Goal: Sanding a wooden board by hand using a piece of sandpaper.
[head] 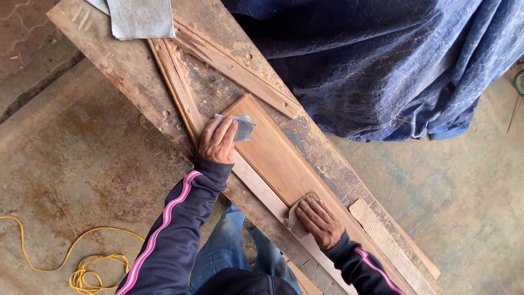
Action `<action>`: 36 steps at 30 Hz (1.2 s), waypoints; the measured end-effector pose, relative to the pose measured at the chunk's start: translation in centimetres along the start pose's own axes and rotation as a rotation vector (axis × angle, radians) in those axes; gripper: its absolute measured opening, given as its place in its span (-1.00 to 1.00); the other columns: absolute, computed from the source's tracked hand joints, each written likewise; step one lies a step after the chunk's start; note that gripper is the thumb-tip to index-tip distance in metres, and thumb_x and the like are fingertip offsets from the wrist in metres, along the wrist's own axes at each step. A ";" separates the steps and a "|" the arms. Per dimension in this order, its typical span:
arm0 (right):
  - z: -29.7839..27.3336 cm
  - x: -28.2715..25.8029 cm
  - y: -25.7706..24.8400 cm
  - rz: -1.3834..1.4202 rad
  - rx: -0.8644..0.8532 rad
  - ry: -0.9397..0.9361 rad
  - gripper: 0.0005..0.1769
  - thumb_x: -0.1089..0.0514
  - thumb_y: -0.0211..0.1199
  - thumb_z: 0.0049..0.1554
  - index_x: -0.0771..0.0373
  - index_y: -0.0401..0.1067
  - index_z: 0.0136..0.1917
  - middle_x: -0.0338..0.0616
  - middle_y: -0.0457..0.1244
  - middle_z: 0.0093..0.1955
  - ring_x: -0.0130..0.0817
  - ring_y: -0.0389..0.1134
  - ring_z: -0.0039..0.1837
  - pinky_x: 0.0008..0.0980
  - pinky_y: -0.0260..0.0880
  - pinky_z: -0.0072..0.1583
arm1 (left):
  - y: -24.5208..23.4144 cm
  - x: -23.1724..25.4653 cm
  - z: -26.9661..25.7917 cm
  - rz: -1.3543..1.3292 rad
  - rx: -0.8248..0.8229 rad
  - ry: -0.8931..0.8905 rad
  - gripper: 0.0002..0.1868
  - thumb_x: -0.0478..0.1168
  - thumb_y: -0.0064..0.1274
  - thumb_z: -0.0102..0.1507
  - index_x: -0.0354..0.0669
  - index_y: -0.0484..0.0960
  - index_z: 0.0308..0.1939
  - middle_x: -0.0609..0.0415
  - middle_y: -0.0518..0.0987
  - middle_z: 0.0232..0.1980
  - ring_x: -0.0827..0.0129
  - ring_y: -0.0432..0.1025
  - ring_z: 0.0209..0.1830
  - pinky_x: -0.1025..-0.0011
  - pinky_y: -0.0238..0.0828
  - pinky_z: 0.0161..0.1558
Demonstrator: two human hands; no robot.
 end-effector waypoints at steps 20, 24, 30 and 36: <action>-20.6 3.9 -1.5 -0.094 -0.013 0.315 -0.42 0.29 0.14 0.12 0.25 0.33 0.43 0.02 0.17 0.51 -0.03 0.13 0.57 0.04 0.13 0.53 | 2.3 1.3 -1.4 0.132 -0.122 0.065 -0.53 -0.35 0.12 0.30 -0.21 0.57 0.32 -0.09 0.44 0.45 -0.10 0.29 0.43 0.06 0.25 0.43; -22.3 2.9 -3.2 -0.081 0.040 0.402 -0.45 0.27 0.18 0.07 0.33 0.35 0.35 0.10 0.19 0.45 0.05 0.15 0.52 0.05 0.14 0.48 | 6.7 6.9 -7.2 0.256 -0.146 0.084 -0.63 -0.33 0.10 0.34 -0.12 0.59 0.24 -0.02 0.45 0.45 -0.09 0.27 0.46 -0.03 0.25 0.43; -8.4 5.3 2.6 -0.113 0.111 0.257 -0.42 0.20 0.10 0.08 0.37 0.33 0.37 0.14 0.14 0.52 0.09 0.13 0.56 -0.04 0.16 0.52 | 7.5 14.0 -11.0 0.270 -0.127 0.072 -0.61 -0.26 0.01 0.37 -0.15 0.57 0.29 -0.07 0.42 0.49 -0.12 0.22 0.53 -0.11 0.17 0.44; -9.2 5.0 1.8 -0.012 0.184 0.360 -0.33 0.21 0.13 0.07 0.30 0.28 0.47 0.05 0.12 0.55 0.00 0.10 0.60 0.01 0.07 0.58 | 6.0 15.6 -10.2 0.175 -0.104 0.041 -0.57 -0.22 -0.09 0.42 -0.16 0.55 0.37 -0.13 0.40 0.51 -0.15 0.21 0.55 -0.17 0.07 0.50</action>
Point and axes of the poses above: each hand's wrist, its own z-axis towards the middle knuckle, its own y-axis out of the palm, x = y × z, the point moved 8 cm from there along z, towards the middle knuckle
